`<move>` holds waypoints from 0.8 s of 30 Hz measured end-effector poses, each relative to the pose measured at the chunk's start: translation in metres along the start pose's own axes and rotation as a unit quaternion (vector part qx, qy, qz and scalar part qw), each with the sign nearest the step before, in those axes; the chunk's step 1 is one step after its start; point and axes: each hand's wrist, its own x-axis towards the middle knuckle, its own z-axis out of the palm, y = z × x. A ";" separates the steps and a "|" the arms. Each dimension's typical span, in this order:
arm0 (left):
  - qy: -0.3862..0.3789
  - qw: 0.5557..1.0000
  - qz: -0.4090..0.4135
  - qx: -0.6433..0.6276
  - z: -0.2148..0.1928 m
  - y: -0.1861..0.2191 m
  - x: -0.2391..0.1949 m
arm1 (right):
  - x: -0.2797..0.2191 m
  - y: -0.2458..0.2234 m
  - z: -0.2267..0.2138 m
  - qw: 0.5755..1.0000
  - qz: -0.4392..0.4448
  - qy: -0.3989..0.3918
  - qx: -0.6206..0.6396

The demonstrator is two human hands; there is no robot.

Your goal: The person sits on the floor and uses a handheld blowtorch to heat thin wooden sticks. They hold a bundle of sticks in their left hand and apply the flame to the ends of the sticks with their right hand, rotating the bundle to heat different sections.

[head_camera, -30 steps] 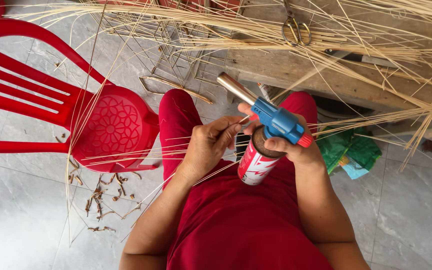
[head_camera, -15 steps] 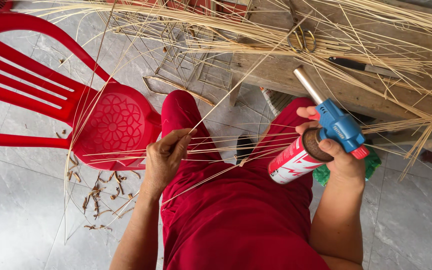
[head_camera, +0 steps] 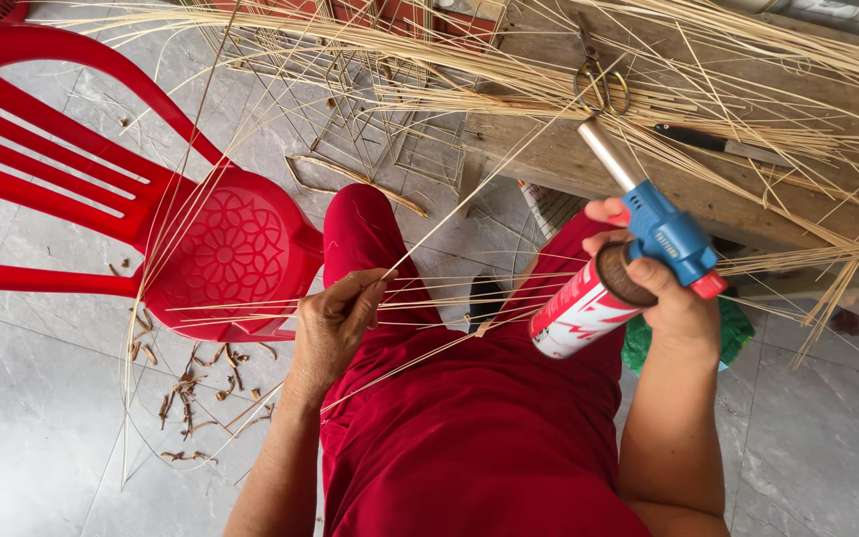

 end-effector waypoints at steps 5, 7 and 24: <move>-0.002 1.000 0.005 -0.002 0.000 0.000 -0.002 | 0.011 -0.008 -0.008 0.999 -0.023 0.036 0.008; -0.002 1.000 0.005 0.001 0.000 -0.001 -0.002 | 0.013 -0.012 -0.010 0.999 -0.029 0.046 0.000; 0.007 1.000 0.013 0.016 0.000 -0.004 0.000 | -0.008 -0.013 0.023 0.990 0.015 -0.123 -0.072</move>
